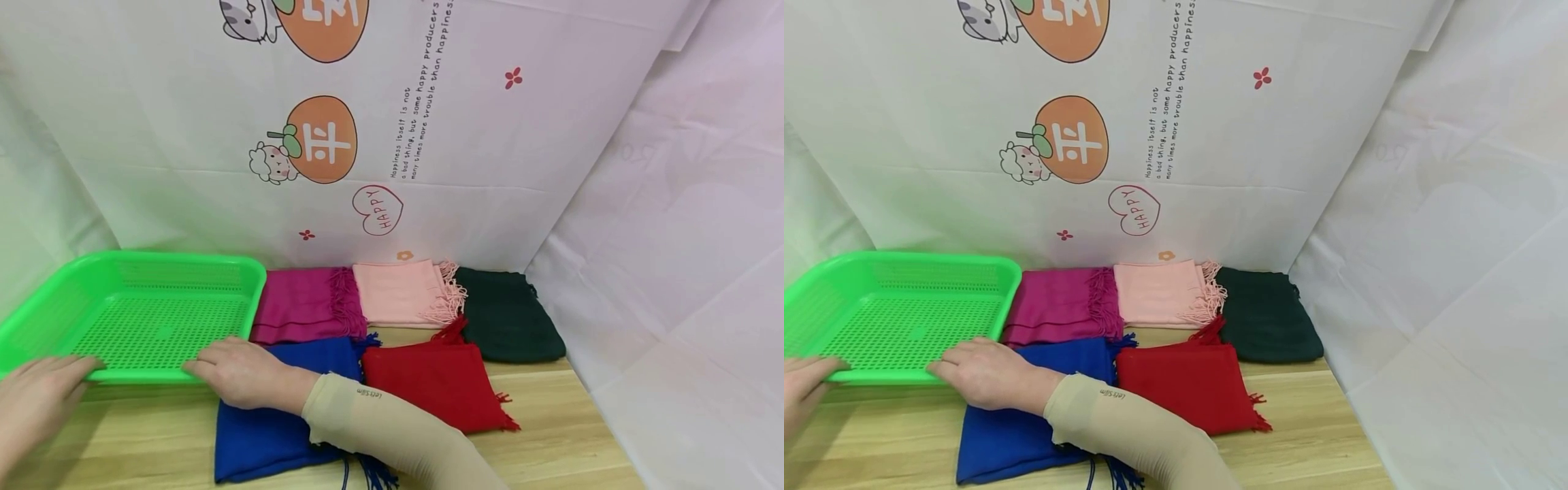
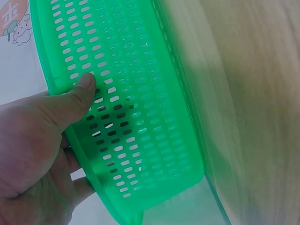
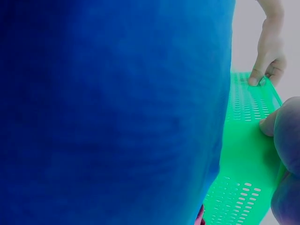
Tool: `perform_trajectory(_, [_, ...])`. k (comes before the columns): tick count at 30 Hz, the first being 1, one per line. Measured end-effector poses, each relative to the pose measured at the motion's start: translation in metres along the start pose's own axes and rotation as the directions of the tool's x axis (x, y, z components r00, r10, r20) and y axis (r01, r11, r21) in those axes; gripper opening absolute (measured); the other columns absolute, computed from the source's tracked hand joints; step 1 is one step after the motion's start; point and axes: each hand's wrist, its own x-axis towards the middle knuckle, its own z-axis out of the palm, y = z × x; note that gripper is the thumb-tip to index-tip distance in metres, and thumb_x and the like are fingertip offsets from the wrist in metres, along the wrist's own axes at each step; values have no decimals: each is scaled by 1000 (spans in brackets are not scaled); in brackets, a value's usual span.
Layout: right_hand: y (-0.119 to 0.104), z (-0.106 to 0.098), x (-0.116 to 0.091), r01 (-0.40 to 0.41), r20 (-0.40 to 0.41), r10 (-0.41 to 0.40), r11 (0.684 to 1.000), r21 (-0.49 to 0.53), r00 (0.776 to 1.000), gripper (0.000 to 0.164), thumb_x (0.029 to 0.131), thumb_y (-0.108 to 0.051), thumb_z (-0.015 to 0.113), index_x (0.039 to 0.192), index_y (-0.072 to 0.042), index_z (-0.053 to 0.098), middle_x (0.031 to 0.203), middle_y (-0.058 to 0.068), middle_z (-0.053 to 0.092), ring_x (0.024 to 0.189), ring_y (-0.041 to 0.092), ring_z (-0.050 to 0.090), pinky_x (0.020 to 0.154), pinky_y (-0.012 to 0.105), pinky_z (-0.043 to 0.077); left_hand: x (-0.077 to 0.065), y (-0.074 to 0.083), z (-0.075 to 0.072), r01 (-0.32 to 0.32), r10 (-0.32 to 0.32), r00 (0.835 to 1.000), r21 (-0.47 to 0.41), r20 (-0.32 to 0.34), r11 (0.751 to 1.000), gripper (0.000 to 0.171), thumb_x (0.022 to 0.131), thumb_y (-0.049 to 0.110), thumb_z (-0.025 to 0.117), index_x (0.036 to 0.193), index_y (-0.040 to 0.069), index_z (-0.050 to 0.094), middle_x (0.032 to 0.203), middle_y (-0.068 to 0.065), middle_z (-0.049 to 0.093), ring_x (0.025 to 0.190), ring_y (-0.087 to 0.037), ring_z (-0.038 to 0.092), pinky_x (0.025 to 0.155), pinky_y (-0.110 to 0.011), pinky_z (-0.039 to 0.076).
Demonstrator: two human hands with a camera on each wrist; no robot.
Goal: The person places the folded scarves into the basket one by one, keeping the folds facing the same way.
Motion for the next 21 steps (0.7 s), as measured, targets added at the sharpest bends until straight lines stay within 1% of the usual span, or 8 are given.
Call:
perform_trajectory(2, [-1, -1, 0, -3, 14, 3, 1000, 4, 1000, 45, 122, -21, 42, 165, -20, 54, 155, -7, 64, 147, 6, 54, 122, 22, 39, -1, 1, -1, -4, 4, 1000, -2, -17, 1000, 41, 65, -20, 83, 101, -3, 72, 94, -32, 74, 87, -59, 69, 84, -77, 50])
perform_trajectory(12, [-5, -3, 0, 0, 35, 0, 1000, 7, 999, 45, 123, -22, 41, 166, -22, 53, 156, -9, 62, 147, 5, 53, 123, 23, 38, 0, 9, -9, 31, -31, 999, -9, 7, 999, 39, 66, -22, 80, 99, -4, 72, 94, -32, 73, 86, -59, 68, 86, -78, 49])
perform_trajectory(17, [-6, -4, -1, 3, 37, -4, 1000, 12, 999, 45, 122, -22, 42, 166, -22, 53, 155, -9, 63, 147, 4, 52, 122, 22, 38, -4, 8, -6, 21, -21, 999, -23, -29, 1000, 40, 67, -20, 80, 101, -1, 72, 95, -30, 74, 86, -58, 69, 86, -77, 48])
perform_trajectory(21, [-7, -4, -2, 10, 31, -10, 1000, 20, 999, 45, 122, -22, 42, 166, -21, 53, 154, -9, 63, 147, 4, 53, 121, 21, 38, -9, 4, -3, 22, -23, 999, -22, -26, 999, 39, 68, -19, 79, 101, 0, 72, 96, -30, 74, 86, -58, 69, 87, -78, 47])
